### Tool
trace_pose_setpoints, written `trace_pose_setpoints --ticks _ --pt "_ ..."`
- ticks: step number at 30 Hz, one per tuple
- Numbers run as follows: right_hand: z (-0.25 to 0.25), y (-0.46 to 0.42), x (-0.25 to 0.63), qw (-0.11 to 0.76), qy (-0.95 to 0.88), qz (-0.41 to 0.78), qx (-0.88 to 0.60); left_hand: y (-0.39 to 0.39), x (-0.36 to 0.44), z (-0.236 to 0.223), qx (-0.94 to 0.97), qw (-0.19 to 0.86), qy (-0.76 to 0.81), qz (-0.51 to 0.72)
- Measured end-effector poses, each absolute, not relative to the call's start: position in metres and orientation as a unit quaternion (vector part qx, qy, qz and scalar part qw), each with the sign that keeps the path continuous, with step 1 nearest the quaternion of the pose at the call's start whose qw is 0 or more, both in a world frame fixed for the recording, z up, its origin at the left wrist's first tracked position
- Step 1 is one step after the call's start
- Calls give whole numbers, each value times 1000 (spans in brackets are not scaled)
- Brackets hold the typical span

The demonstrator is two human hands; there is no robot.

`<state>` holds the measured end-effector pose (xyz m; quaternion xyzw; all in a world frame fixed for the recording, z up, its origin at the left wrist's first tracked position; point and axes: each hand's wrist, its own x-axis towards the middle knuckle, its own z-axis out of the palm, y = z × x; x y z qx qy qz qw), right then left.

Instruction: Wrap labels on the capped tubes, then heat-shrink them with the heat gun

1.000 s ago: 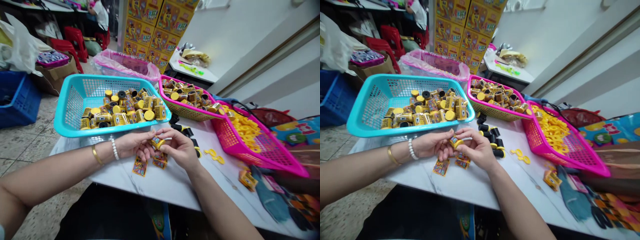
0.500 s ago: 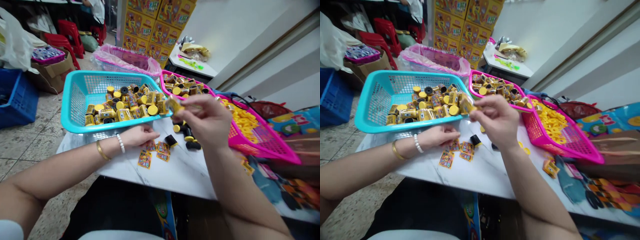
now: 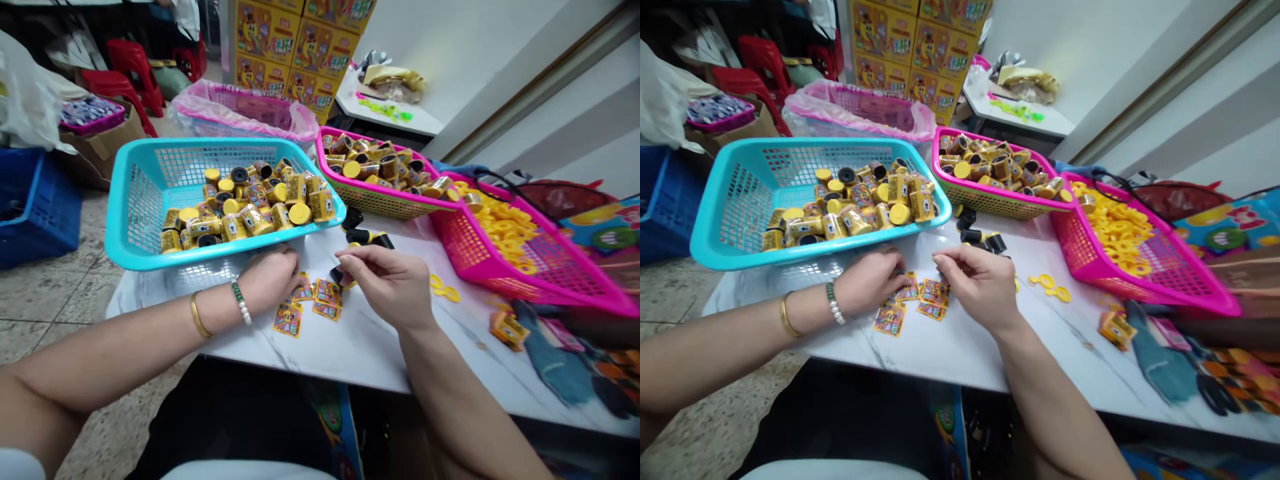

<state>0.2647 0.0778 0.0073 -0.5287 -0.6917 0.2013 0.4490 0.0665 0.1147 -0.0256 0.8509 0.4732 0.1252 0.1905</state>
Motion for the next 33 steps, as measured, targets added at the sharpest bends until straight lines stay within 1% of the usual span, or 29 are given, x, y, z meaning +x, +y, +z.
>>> trace_pose_setpoints --ticks 4,6,8,11,13,14,16,19,22,25,28,33 --pt "-1 83 268 425 -712 153 -538 116 66 -29 857 177 464 134" --pt "0 84 269 407 -712 165 -548 118 65 -30 859 181 443 181" --pt "1 83 269 381 -703 217 -561 118 64 -29 857 185 401 265" --pt "3 81 266 320 -684 346 -557 114 65 -25 843 194 337 371" --pt "3 81 264 294 -661 433 -537 111 66 -21 828 220 335 392" --pt "3 81 263 296 -647 462 -529 109 67 -20 815 244 350 391" --pt "4 81 263 334 -618 478 -527 105 69 -17 776 311 393 382" --pt "6 80 262 407 -610 421 -534 100 70 -13 697 424 439 376" --pt "7 77 260 439 -636 342 -535 95 72 -8 629 497 441 404" --pt "5 74 258 449 -663 269 -536 91 73 -2 580 526 438 442" --pt "4 74 257 452 -689 199 -530 89 73 2 547 547 445 451" --pt "5 75 258 454 -714 154 -511 91 73 2 524 567 459 439"
